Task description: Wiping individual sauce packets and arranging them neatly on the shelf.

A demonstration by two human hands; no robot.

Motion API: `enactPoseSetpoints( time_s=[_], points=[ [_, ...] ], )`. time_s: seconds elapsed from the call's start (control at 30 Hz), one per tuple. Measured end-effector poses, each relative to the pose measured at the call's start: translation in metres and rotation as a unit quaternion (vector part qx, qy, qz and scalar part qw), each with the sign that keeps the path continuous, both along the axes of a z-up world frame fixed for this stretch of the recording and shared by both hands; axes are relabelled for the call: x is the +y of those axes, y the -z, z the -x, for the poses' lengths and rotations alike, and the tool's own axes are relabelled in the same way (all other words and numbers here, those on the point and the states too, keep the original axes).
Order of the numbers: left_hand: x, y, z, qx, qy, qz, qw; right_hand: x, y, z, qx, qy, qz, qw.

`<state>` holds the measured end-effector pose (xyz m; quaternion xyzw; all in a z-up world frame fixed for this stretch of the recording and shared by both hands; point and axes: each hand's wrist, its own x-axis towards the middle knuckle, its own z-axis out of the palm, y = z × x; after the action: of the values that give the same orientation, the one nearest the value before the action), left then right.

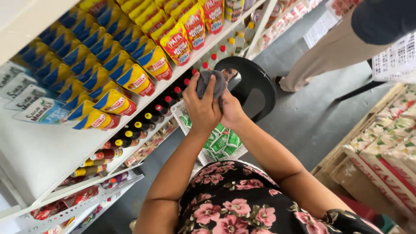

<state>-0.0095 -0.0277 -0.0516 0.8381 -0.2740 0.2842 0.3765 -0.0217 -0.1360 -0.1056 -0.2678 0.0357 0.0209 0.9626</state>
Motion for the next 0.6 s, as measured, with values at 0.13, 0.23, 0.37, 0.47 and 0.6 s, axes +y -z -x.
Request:
enactPoseSetpoints(
  time_s=[0.13,0.23,0.37,0.47,0.6],
  points=[
    [0.007,-0.011,0.006,-0.005,-0.024,0.007,1.0,0.002,-0.008,-0.003,-0.052,-0.036,-0.033,0.997],
    [0.012,-0.015,0.002,-0.018,-0.045,0.022,0.999,0.003,-0.028,-0.007,-0.027,-0.023,0.012,0.999],
    [0.025,-0.005,0.007,0.015,-0.056,0.056,0.997,0.002,-0.063,-0.004,-0.123,-0.058,0.017,0.991],
    [0.039,0.007,0.006,0.059,-0.046,0.093,0.993,-0.003,-0.078,-0.008,-0.152,-0.075,0.01,0.985],
    [0.066,0.016,0.003,0.168,0.039,0.2,0.965,-0.02,-0.083,-0.015,-0.246,-0.14,-0.072,0.956]
  ],
)
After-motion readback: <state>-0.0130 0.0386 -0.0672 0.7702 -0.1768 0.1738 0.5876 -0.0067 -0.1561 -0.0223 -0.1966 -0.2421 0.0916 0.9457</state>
